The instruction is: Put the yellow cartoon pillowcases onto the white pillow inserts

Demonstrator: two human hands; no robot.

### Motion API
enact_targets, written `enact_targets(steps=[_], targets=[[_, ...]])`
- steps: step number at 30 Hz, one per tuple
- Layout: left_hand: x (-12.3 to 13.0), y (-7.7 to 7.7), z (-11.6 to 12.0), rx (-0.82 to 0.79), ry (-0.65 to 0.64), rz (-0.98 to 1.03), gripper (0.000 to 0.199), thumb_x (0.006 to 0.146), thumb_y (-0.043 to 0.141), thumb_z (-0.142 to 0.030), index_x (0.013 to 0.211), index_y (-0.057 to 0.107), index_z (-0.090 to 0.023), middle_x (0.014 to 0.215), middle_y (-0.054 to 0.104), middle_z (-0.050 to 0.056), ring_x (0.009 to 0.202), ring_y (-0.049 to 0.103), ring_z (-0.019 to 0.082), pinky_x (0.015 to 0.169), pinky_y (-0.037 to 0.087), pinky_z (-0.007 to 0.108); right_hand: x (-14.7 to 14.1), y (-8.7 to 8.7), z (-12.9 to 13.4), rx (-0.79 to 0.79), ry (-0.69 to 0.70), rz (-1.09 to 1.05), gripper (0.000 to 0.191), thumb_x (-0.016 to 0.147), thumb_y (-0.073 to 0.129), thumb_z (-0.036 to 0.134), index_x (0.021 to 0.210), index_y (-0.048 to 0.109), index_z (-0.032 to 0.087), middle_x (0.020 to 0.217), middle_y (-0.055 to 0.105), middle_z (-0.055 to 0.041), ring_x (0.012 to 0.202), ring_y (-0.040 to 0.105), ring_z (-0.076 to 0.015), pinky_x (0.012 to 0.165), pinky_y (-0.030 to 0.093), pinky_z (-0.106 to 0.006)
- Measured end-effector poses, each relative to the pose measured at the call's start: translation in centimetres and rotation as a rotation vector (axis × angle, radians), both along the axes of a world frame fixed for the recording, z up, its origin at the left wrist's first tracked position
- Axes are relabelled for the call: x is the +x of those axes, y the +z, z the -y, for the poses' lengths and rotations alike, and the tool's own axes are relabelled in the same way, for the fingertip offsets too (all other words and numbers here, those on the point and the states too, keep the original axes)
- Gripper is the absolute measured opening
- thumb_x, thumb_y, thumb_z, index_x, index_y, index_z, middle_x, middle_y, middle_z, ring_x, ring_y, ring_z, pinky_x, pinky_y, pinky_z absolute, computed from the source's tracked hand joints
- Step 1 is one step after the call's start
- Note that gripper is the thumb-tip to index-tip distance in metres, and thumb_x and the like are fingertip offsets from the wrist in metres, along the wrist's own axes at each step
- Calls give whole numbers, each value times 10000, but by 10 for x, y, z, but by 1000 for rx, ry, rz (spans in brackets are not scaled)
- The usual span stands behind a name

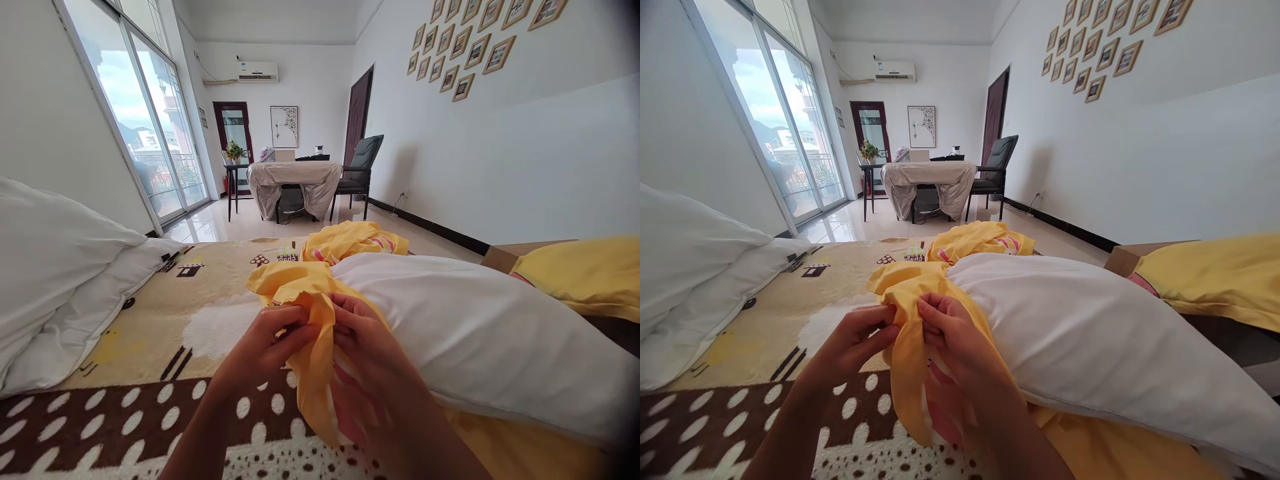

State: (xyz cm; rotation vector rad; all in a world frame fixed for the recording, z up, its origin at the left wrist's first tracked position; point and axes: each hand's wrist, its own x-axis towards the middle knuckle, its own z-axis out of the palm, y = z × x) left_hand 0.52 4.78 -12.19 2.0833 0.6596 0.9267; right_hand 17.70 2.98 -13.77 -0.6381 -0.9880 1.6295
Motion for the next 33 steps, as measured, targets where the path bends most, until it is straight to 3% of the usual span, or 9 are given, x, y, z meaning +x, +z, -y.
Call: enact_targets(steps=[3, 6, 9, 13, 16, 20, 26, 30, 33], targets=[[-6, -1, -4, -57, -44, -101, 242, 858, 503, -300, 674, 524, -143, 640, 454, -21, 600, 373, 94, 537, 329, 211, 2, -2, -3, -14, -8, -37, 208, 759, 709, 319, 807, 623, 136, 648, 483, 27, 484, 330, -19, 435, 298, -121], [-7, 0, -5, -49, 15, -205, 116, 798, 530, -218, 739, 591, -137, 662, 538, -5, 616, 435, 109, 560, 366, 216, 0, -4, -3, -35, -22, -12, 218, 752, 717, 328, 826, 620, 146, 661, 489, 23, 505, 367, -30, 459, 329, -128], [-5, 4, 1, -33, 150, -123, 82, 741, 577, -189, 807, 600, -147, 716, 579, 8, 644, 476, 123, 573, 397, 216, -3, -2, -1, -2, -44, 39, 233, 773, 692, 359, 866, 627, 155, 745, 558, -13, 611, 497, -69, 554, 411, -158], [0, 10, 13, -133, 78, 39, 173, 831, 528, -269, 918, 625, -155, 821, 622, 44, 723, 540, 144, 619, 442, 224, -6, 0, 2, 23, -23, 68, 263, 781, 674, 394, 884, 622, 158, 786, 604, -32, 645, 543, -93, 577, 429, -184], [9, 7, 17, -167, 159, 101, 271, 879, 482, -361, 948, 646, -156, 795, 627, 47, 729, 559, 152, 598, 442, 218, -6, -1, 2, 21, -17, 77, 310, 765, 680, 422, 904, 617, 153, 802, 624, -43, 656, 567, -114, 607, 453, -220], [20, -2, 16, -140, 262, 57, 253, 837, 547, -390, 880, 645, -161, 774, 645, 36, 664, 551, 142, 553, 419, 214, -8, -2, 2, 71, -71, 74, 308, 766, 672, 427, 894, 607, 154, 828, 639, -54, 736, 604, -156, 679, 473, -275], [18, -1, 14, -65, 421, 89, 195, 782, 596, -337, 742, 615, -147, 657, 605, 15, 622, 516, 135, 536, 393, 209, -15, 2, 9, 144, -252, 180, 300, 714, 716, 388, 899, 631, 167, 717, 582, 5, 635, 513, -100, 568, 395, -213], [8, 1, 8, -104, 463, 193, 202, 758, 607, -336, 715, 623, -140, 609, 575, 3, 589, 495, 125, 508, 381, 201, -15, -1, 11, 241, -165, 308, 385, 796, 629, 405, 1111, 628, 183, 613, 449, 51, 534, 375, -63, 491, 289, -202], [3, -1, -1, -216, 435, 329, 199, 697, 673, -322, 717, 649, -126, 564, 542, -16, 529, 448, 97, 461, 344, 185, -14, -3, 11, 296, -158, 472, 401, 834, 581, 407, 1169, 602, 187, 599, 394, 59, 523, 333, -64, 476, 254, -208]])
